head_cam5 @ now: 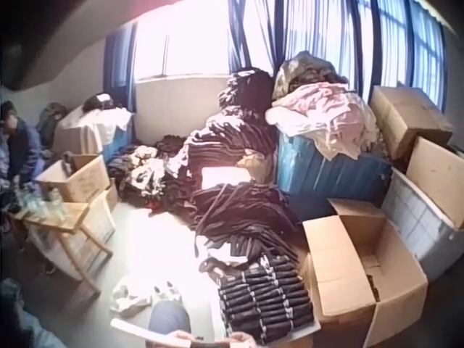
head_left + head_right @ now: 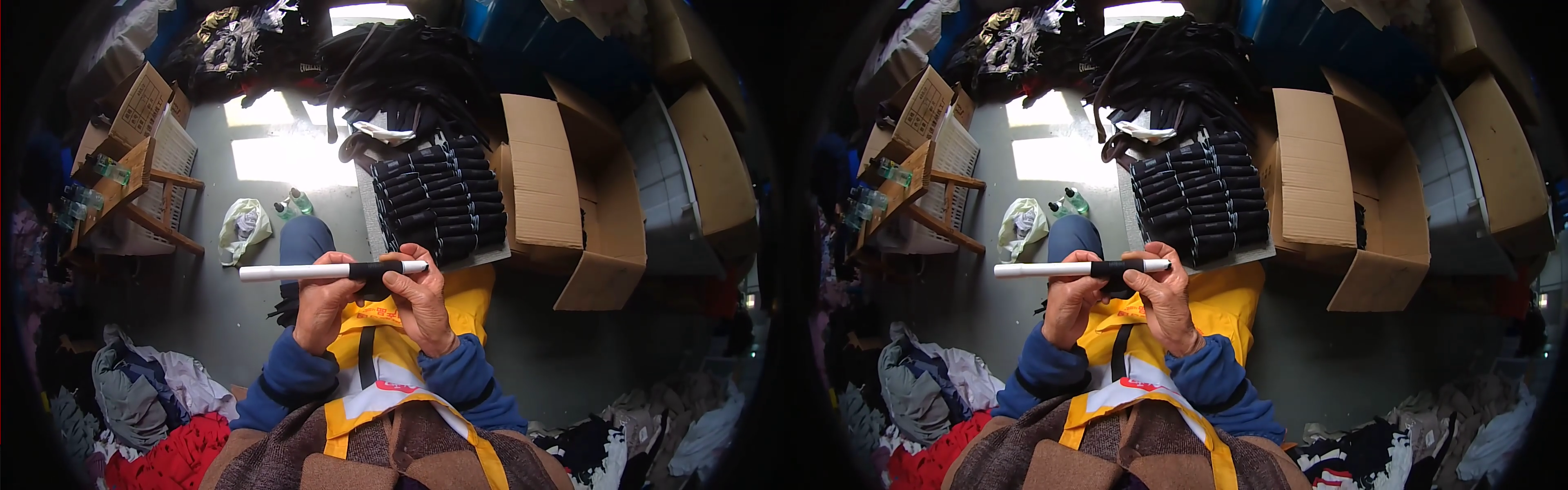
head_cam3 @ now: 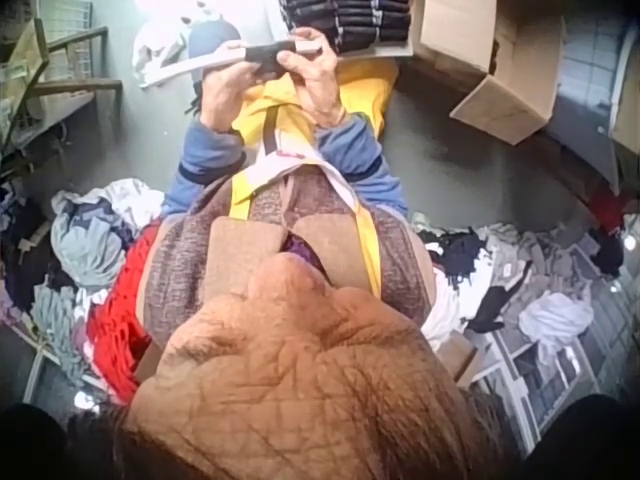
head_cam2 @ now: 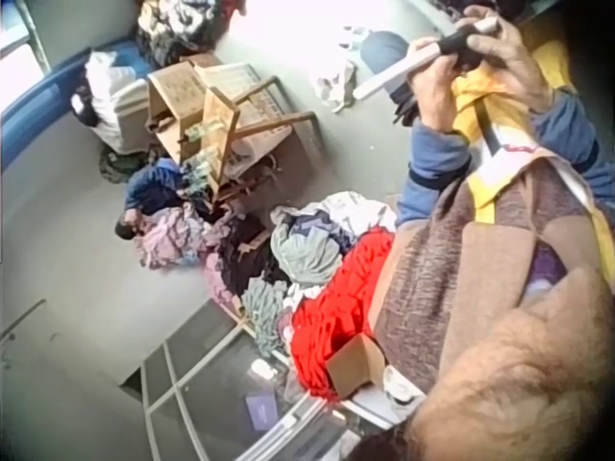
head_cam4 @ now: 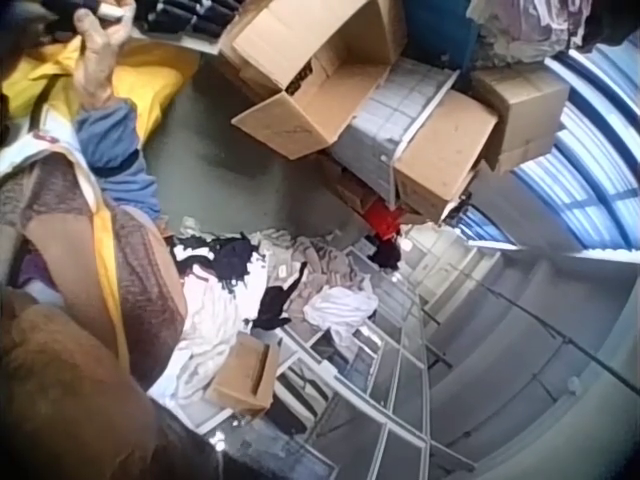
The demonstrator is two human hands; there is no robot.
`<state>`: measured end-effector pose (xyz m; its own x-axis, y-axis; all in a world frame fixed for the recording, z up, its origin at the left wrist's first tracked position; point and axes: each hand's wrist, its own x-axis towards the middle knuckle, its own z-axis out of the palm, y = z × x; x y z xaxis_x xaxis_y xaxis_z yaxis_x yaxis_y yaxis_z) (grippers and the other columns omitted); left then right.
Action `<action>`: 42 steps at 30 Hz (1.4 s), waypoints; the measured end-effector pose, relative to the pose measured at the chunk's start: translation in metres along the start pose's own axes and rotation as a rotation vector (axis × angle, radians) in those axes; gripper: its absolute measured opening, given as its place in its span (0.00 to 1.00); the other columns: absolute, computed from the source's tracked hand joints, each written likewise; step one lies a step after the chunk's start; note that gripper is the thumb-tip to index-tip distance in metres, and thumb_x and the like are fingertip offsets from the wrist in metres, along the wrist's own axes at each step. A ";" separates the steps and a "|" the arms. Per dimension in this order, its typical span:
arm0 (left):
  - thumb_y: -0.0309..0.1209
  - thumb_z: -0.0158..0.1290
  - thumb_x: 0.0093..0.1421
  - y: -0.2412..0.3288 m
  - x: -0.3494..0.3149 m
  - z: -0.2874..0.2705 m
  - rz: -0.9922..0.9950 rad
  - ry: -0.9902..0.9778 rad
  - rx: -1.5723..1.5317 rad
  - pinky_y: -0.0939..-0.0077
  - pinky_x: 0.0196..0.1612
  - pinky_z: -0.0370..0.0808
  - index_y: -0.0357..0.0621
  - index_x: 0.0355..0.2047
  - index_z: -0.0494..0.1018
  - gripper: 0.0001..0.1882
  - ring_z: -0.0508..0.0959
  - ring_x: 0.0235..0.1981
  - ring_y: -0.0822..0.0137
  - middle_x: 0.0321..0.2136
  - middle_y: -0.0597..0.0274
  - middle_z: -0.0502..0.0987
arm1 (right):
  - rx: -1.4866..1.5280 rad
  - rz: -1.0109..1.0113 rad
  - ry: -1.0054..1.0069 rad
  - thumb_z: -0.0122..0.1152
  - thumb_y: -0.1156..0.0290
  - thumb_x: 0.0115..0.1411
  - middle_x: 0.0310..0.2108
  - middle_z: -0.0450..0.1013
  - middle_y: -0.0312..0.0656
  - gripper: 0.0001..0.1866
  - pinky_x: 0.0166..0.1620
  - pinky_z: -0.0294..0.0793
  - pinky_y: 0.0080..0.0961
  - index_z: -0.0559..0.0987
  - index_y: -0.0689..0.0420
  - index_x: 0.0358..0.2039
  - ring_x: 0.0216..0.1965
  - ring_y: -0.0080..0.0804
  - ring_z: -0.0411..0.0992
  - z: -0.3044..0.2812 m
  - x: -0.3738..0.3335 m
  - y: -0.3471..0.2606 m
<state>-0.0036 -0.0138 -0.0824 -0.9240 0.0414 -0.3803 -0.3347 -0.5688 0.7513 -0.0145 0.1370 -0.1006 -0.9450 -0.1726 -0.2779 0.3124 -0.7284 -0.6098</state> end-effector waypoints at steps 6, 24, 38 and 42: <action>0.16 0.51 0.50 -0.001 -0.002 0.003 0.102 -0.009 0.025 0.83 0.29 0.73 0.40 0.34 0.67 0.11 0.72 0.25 0.74 0.28 0.63 0.71 | 0.088 0.067 -0.032 0.58 0.88 0.50 0.40 0.70 0.40 0.24 0.54 0.66 0.25 0.65 0.57 0.46 0.44 0.28 0.68 -0.004 0.003 -0.003; 0.15 0.50 0.51 -0.002 -0.003 0.002 0.027 -0.177 -0.170 0.78 0.34 0.75 0.42 0.38 0.65 0.15 0.72 0.34 0.71 0.36 0.62 0.65 | 0.161 0.064 -0.094 0.56 0.89 0.47 0.37 0.66 0.36 0.24 0.52 0.66 0.22 0.67 0.53 0.44 0.42 0.26 0.66 -0.009 0.006 -0.008; 0.22 0.59 0.51 -0.008 0.002 0.004 0.098 -0.016 0.042 0.82 0.34 0.74 0.41 0.38 0.66 0.16 0.73 0.29 0.75 0.28 0.65 0.72 | 0.113 -0.019 -0.060 0.61 0.81 0.53 0.35 0.68 0.35 0.18 0.51 0.68 0.21 0.68 0.54 0.43 0.39 0.22 0.67 -0.010 0.007 -0.004; 0.21 0.58 0.51 0.000 -0.002 0.008 0.147 -0.052 0.062 0.84 0.31 0.73 0.41 0.39 0.66 0.16 0.72 0.27 0.77 0.29 0.66 0.71 | 0.056 -0.010 -0.045 0.62 0.78 0.53 0.35 0.70 0.35 0.21 0.50 0.68 0.21 0.68 0.54 0.46 0.39 0.21 0.69 0.001 0.004 -0.013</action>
<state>-0.0032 -0.0070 -0.0774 -0.9716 0.0044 -0.2366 -0.2043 -0.5203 0.8292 -0.0222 0.1452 -0.0927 -0.9518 -0.1939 -0.2378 0.2983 -0.7661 -0.5693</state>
